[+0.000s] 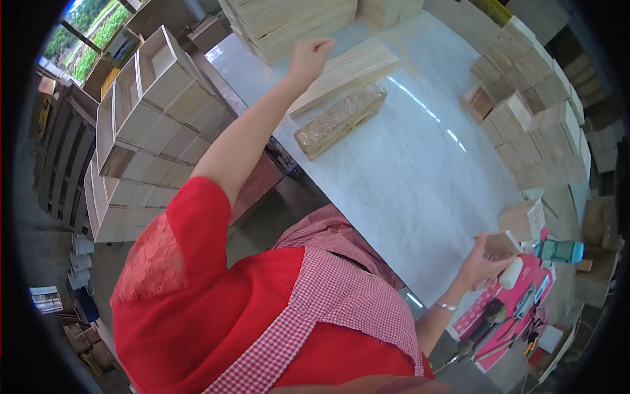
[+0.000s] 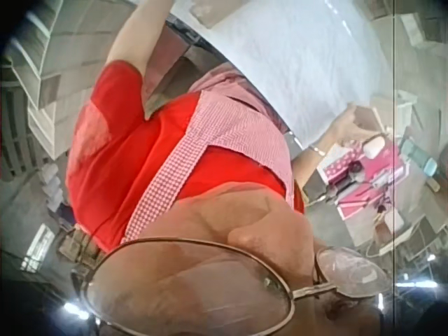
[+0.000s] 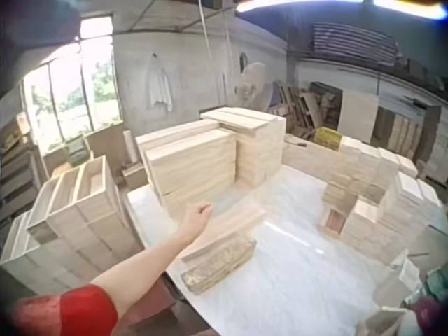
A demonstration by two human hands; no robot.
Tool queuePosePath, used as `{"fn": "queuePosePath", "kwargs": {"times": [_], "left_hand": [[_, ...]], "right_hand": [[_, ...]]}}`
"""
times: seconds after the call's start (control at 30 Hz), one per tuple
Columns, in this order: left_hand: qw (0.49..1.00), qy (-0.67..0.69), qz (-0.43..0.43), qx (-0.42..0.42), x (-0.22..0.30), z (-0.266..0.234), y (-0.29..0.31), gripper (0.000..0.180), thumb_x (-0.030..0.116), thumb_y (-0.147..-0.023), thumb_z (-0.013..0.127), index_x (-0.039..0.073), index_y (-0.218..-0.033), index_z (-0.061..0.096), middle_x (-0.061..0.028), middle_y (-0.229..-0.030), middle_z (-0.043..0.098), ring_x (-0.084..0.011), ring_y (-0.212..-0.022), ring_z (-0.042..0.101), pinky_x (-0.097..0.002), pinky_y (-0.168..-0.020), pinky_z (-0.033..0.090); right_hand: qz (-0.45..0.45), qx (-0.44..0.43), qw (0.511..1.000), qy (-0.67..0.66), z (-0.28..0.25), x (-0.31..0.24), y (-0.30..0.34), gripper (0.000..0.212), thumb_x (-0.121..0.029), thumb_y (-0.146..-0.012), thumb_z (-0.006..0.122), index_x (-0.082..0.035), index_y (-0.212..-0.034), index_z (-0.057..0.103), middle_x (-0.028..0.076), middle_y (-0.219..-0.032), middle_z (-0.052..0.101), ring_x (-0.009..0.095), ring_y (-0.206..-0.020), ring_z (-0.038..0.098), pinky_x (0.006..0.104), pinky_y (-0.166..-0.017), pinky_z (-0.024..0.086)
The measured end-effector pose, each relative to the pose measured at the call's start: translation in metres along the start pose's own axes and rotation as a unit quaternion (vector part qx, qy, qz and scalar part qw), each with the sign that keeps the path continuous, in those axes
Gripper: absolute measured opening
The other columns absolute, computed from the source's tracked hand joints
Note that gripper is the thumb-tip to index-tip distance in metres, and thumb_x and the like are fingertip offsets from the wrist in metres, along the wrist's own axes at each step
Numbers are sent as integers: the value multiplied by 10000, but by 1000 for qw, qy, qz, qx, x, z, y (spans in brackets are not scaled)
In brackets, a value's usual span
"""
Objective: The recorder assembles small wooden boxes using wood glue and a pneumatic nail gun at a workshop bench.
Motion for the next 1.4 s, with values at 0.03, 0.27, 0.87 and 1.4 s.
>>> {"fn": "queuePosePath", "kwargs": {"times": [0.03, 0.27, 0.87, 1.4], "left_hand": [[1000, 5, 2, -2, -3, 13, -5, 431, 384, -885, 709, 38, -1141, 722, -80, -839, 691, -120, -792, 616, -288, -693, 491], [843, -447, -56, -294, -18, 74, -14, 1068, 576, -592, 865, 52, -1427, 453, -189, -1509, 382, -379, -1374, 393, -540, -1077, 389], [803, -309, 490, -142, 125, 25, 140, 289, 234, -823, 732, 98, -1072, 678, -55, -1162, 658, -262, -1149, 597, -410, -944, 476], [707, -335, 559, -275, 132, 158, 224, 833, 598, -680, 776, 79, -1300, 576, -151, -1346, 542, -336, -1247, 524, -520, -1007, 408]], "right_hand": [[-17, -18, 999, -29, -1, 0, 13, 1037, -285, -740, 884, 62, -1497, 267, 272, -1437, 419, 382, -1282, 489, 438, -1053, 446], [53, -64, 996, 13, -10, -7, 73, 946, -271, -764, 870, 40, -1465, 317, 259, -1414, 441, 369, -1222, 527, 436, -999, 477], [16, -197, 973, -118, -20, -17, 101, 298, -189, -953, 682, 68, -1100, 655, 116, -955, 708, 170, -849, 657, 307, -739, 513], [10, -219, 964, -149, 4, -61, 118, 164, -118, -889, 658, 22, -933, 583, 163, -776, 574, 314, -660, 595, 384, -609, 473]]}}
Point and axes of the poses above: each hand's wrist, its own y-axis away from the middle knuckle, its own z-axis out of the palm, x = y × z, the point moved 8 cm from there along -y, towards the middle knuckle
